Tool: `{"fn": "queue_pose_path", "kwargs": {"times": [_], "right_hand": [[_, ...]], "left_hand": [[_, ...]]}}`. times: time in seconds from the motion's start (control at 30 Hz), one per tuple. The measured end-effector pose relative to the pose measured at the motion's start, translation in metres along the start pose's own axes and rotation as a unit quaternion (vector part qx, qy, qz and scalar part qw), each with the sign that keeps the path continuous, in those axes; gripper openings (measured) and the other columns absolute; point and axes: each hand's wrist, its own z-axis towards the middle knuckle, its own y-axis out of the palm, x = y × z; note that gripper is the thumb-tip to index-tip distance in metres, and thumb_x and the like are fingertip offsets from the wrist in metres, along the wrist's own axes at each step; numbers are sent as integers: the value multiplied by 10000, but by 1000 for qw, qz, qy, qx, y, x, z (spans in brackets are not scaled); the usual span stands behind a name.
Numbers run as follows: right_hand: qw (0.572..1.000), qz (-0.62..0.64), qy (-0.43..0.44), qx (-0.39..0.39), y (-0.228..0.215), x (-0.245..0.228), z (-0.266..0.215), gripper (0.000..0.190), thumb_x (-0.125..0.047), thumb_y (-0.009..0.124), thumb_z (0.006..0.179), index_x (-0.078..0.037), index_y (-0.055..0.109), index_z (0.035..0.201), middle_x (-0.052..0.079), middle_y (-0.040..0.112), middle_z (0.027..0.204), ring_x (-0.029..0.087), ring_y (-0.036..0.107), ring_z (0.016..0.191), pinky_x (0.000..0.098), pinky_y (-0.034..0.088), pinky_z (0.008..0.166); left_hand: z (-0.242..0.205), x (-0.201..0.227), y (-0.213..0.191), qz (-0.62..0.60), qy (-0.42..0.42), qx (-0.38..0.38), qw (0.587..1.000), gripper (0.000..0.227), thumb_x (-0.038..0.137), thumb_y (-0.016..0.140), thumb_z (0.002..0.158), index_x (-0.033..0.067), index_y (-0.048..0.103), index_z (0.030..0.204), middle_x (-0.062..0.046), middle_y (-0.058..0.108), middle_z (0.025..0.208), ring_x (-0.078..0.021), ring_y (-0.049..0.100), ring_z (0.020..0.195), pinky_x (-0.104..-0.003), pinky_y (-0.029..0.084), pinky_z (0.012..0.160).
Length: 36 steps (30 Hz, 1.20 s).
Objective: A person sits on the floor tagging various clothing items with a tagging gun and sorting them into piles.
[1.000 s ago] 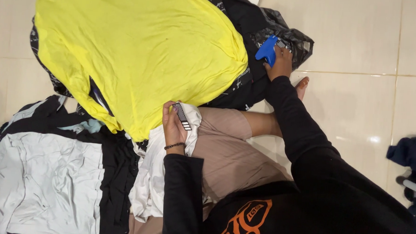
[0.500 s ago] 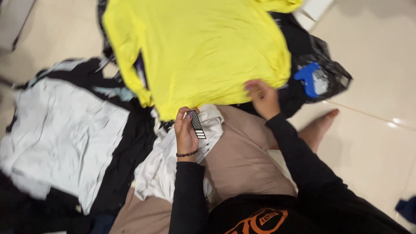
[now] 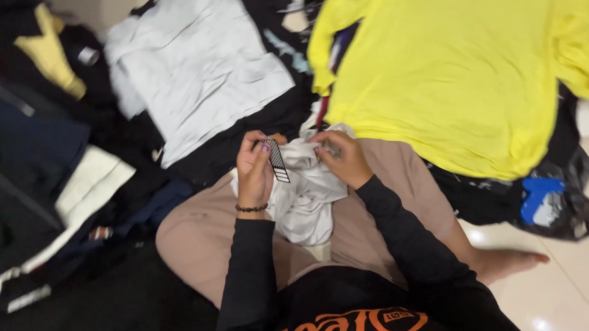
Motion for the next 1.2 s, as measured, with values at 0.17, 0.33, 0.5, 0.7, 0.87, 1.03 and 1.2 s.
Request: {"fn": "queue_pose_path", "kwargs": {"times": [0.17,0.33,0.5,0.7,0.87,1.03,1.2], "right_hand": [[998,26,-31,-53,40,-23,20,198,-36,713,895,-135,743,1064,21,757,1009,206,702,1022,362,533,964],[994,20,-71,-83,65,-53,36,188,-12,746,854,-125,676,986,38,756,962,238,729,991,403,540,948],[992,-12,-108,-60,75,-88,50,199,62,698,846,-107,599,878,47,666,827,219,634,749,362,536,778],[990,-28,-129,-54,81,-96,58,220,52,737,827,-131,615,838,15,596,745,190,575,672,313,506,695],[984,-141,-100,-52,71,-118,66,232,-5,773,836,-165,701,988,2,528,634,190,536,556,308,491,623],[966,-223,-99,-81,46,-87,84,92,-19,752,845,-51,689,787,123,605,725,355,609,648,447,495,638],[964,46,50,-259,21,-87,94,219,-121,605,969,-115,550,757,-62,438,493,48,423,456,188,353,507]], "left_hand": [[-17,46,-39,38,77,56,995,205,118,610,996,72,471,1139,-243,696,1094,-262,686,1098,-297,522,967],[-40,98,-57,122,125,99,980,156,86,598,1002,56,474,1092,-239,688,1118,-266,681,1116,-304,517,974],[-53,136,-66,445,164,51,879,134,-45,703,910,72,700,975,-110,715,1053,-300,674,1105,-406,487,986],[-66,144,-76,646,169,83,740,495,-67,770,788,134,673,1230,-37,691,963,-274,641,922,-414,472,875],[-66,151,-99,667,169,141,712,132,47,755,800,138,661,797,-9,612,729,-270,610,723,-367,481,712],[-71,162,-128,497,79,153,851,261,46,614,923,112,583,673,33,562,616,-65,444,721,-280,384,635],[-67,193,-113,291,-15,62,955,192,317,627,813,173,521,740,101,448,638,-4,365,613,-185,247,541]]}}
